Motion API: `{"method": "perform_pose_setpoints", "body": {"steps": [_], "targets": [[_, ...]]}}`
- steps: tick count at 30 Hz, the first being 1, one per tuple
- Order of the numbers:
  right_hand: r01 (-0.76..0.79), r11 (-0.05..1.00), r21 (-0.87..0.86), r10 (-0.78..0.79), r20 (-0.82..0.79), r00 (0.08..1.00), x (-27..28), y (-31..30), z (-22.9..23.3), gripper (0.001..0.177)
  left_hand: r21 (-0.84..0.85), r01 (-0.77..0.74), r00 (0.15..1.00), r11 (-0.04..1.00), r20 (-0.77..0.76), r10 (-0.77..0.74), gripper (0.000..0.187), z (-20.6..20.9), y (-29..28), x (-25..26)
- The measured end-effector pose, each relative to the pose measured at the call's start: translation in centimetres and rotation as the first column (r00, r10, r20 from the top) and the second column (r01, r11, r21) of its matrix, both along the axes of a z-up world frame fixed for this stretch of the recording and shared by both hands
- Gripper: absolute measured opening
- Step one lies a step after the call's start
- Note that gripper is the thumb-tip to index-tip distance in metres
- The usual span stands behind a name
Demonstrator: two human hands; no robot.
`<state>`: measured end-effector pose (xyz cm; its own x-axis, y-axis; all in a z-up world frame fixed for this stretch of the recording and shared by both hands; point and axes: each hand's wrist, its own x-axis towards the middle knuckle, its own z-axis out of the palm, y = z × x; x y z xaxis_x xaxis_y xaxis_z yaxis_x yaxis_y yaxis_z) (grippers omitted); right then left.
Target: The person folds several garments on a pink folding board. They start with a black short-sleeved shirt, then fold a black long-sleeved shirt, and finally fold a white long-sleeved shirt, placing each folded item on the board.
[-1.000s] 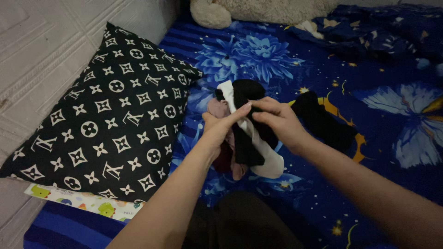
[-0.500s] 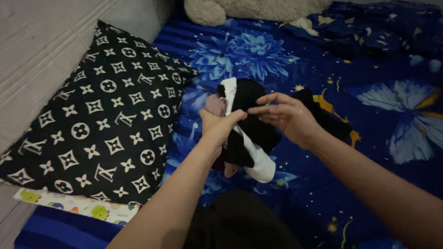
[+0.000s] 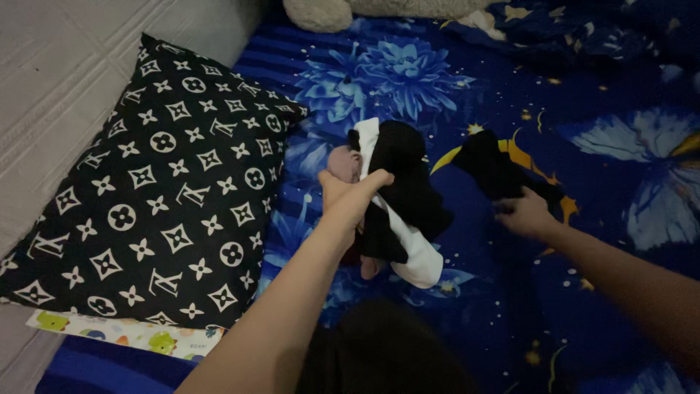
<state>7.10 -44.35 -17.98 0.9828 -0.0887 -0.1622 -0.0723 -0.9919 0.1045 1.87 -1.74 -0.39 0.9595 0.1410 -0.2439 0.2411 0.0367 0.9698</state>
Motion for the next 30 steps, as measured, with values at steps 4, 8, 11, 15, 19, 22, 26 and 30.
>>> {"method": "perform_pose_setpoints", "body": {"steps": [4,8,11,15,19,22,26,30], "targets": [[0.077,0.993,-0.084,-0.091,-0.171,0.981,0.4,-1.6,-1.9,0.055,-0.015,-0.011,0.999,1.000,-0.044,0.010,0.116,0.2,0.3,0.1],[0.182,0.977,0.113,-0.165,-0.139,0.976,-0.7,0.0,-0.6,0.062,-0.038,-0.028,0.999,0.999,-0.022,0.027,0.114,0.0,0.3,0.0],[0.271,0.892,0.361,-0.258,-0.084,0.962,-1.7,2.1,2.4,0.052,-0.035,-0.040,0.999,0.999,-0.003,0.040,0.113,-0.3,0.4,-0.1],[0.191,0.523,0.831,-0.430,0.065,0.900,-2.4,4.6,6.6,0.038,-0.005,-0.068,0.997,0.998,-0.027,0.068,0.111,-0.5,0.6,0.0],[0.116,-0.002,0.993,-0.498,-0.101,0.861,-0.4,7.4,9.8,0.031,-0.067,-0.097,0.995,0.993,0.023,0.099,0.108,-0.7,0.7,-0.5],[0.116,-0.327,0.938,-0.360,-0.237,0.902,1.1,9.7,12.0,0.024,-0.034,-0.142,0.990,0.989,0.018,0.142,0.108,-0.7,1.1,-1.0],[0.139,-0.484,0.864,-0.143,-0.235,0.962,1.3,14.6,14.8,0.022,-0.091,-0.204,0.978,0.975,0.018,0.207,0.106,-0.3,1.8,-2.1],[0.152,-0.379,0.913,0.098,-0.124,0.987,-1.4,21.6,18.5,0.029,-0.209,-0.256,0.956,0.944,0.089,0.279,0.102,0.8,3.3,-3.8]]}}
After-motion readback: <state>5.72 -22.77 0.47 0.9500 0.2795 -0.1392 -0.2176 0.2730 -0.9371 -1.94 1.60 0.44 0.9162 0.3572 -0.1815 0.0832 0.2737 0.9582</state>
